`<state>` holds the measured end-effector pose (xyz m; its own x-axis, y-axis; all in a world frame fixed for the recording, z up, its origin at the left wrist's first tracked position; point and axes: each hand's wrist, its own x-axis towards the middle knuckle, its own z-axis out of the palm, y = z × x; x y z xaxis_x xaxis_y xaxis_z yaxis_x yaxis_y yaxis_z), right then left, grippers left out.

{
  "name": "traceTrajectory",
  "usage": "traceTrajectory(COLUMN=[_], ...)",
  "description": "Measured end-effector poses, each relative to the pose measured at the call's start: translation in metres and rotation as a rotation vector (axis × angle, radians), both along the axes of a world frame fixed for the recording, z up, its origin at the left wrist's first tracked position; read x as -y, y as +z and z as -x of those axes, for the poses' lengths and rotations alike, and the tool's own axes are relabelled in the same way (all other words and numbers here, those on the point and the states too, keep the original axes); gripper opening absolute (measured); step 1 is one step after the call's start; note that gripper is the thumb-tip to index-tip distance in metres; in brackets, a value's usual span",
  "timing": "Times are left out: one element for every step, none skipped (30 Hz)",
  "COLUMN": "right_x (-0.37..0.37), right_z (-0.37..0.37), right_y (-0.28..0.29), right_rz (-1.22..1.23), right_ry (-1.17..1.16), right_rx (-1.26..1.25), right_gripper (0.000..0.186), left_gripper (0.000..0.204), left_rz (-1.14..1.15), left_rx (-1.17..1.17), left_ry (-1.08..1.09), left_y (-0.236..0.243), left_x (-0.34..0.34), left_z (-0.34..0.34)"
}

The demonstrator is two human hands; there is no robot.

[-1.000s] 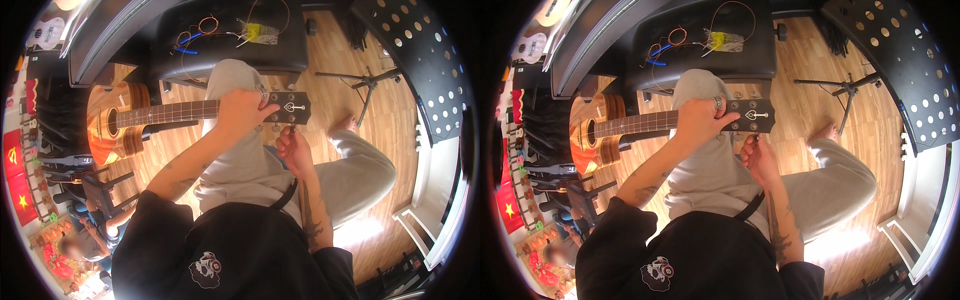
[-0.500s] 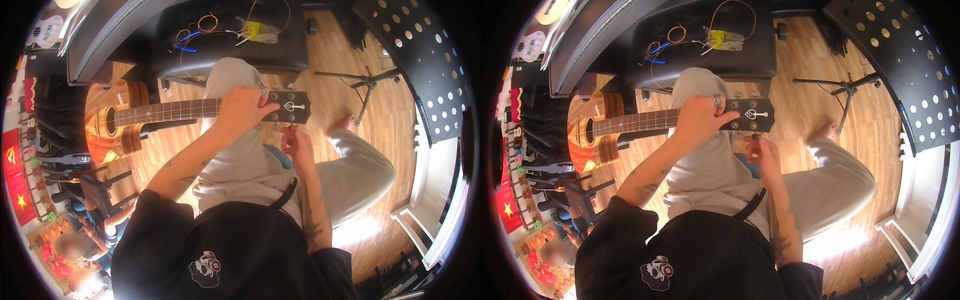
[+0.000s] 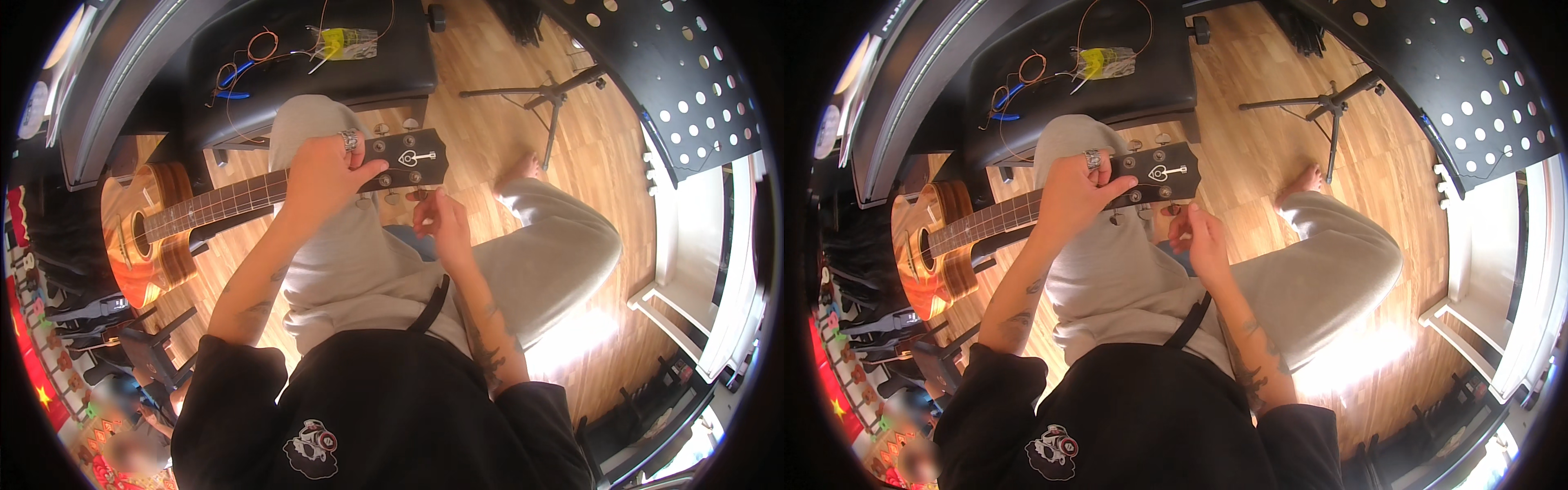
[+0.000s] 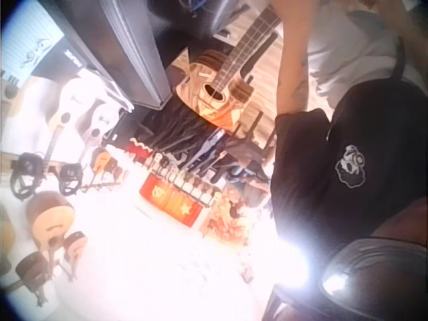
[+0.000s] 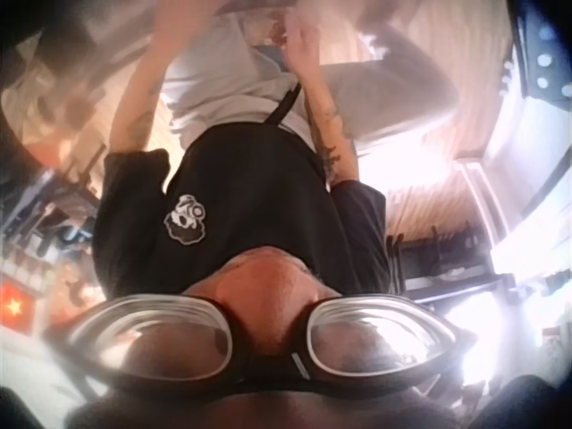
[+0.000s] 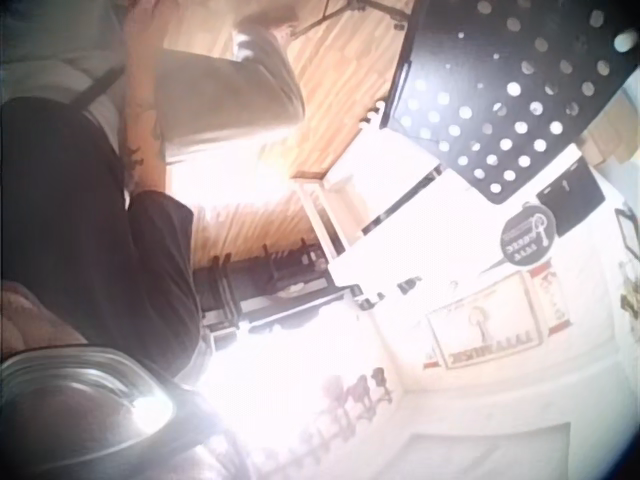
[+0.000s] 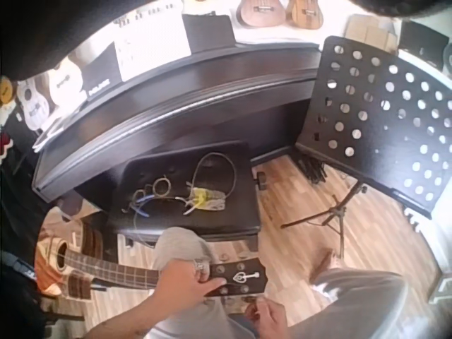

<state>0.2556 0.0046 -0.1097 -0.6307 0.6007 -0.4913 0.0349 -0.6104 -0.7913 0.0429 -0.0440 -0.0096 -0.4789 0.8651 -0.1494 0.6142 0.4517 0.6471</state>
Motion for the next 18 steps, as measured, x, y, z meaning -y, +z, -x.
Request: traceTrajectory(right_x=[-0.003, -0.005, -0.004, -0.002, 0.000, 0.003, 0.007, 0.009, 0.006, 0.000, -0.004, -0.002, 0.002, 0.003, 0.000, -0.005, -0.008, -0.007], right_z=[-0.001, -0.002, -0.001, 0.001, 0.004, 0.006, 0.009, 0.010, 0.008, 0.007, 0.006, 0.004, 0.002, 0.003, 0.003, 0.003, 0.004, 0.005], right_y=[0.002, 0.004, 0.004, 0.005, 0.006, 0.001, -0.004, -0.008, -0.009, -0.007, -0.006, -0.007, -0.005, -0.003, 0.001, 0.010, 0.014, 0.010], right_rz=[0.227, 0.455, 0.543, 0.631, 0.718, 0.412, 0.109, -0.194, -0.485, -0.779, -1.073, -0.880, -0.688, -0.496, -0.242, 0.012, 0.267, 0.404], right_ry=[0.011, 0.022, 0.018, 0.012, 0.006, 0.000, -0.003, -0.005, 0.010, 0.027, 0.046, 0.028, 0.008, -0.011, 0.012, 0.032, 0.053, 0.042], right_rx=[-0.070, -0.140, -0.230, -0.321, -0.413, -0.270, -0.126, 0.021, 0.104, 0.188, 0.272, 0.231, 0.186, 0.141, 0.078, 0.016, -0.047, -0.182], right_gripper=[0.044, 0.045, 0.043, 0.040, 0.038, 0.034, 0.031, 0.028, 0.026, 0.025, 0.023, 0.025, 0.027, 0.029, 0.030, 0.031, 0.033, 0.034], left_gripper=[0.042, 0.042, 0.042, 0.042, 0.042, 0.042, 0.042, 0.042, 0.043, 0.043, 0.043, 0.043, 0.043, 0.043, 0.043, 0.043, 0.043, 0.041], left_rz=[0.007, 0.014, 0.011, 0.008, 0.005, 0.013, 0.022, 0.031, 0.038, 0.042, 0.047, 0.045, 0.042, 0.040, 0.052, 0.066, 0.079, 0.077], left_rx=[0.027, 0.055, 0.069, 0.083, 0.098, 0.098, 0.096, 0.096, 0.113, 0.132, 0.150, 0.141, 0.129, 0.117, 0.123, 0.131, 0.138, 0.133], left_ry=[0.001, 0.002, 0.004, 0.007, 0.009, -0.003, -0.010, -0.018, -0.004, 0.011, 0.026, 0.013, -0.001, -0.015, -0.014, -0.015, -0.015, -0.005], left_y=[0.000, 0.001, 0.003, 0.005, 0.007, 0.006, 0.005, 0.004, 0.006, 0.008, 0.008, 0.006, 0.006, 0.006, 0.006, 0.005, 0.004, 0.004], left_x=[0.000, 0.000, -0.001, -0.002, -0.003, -0.004, -0.003, -0.002, -0.003, -0.004, -0.004, -0.003, -0.003, -0.003, -0.004, -0.005, -0.005, -0.005], left_z=[0.001, 0.001, 0.001, 0.000, -0.001, 0.000, 0.001, 0.003, 0.003, 0.003, 0.002, 0.003, 0.004, 0.005, 0.006, 0.006, 0.006, 0.006])
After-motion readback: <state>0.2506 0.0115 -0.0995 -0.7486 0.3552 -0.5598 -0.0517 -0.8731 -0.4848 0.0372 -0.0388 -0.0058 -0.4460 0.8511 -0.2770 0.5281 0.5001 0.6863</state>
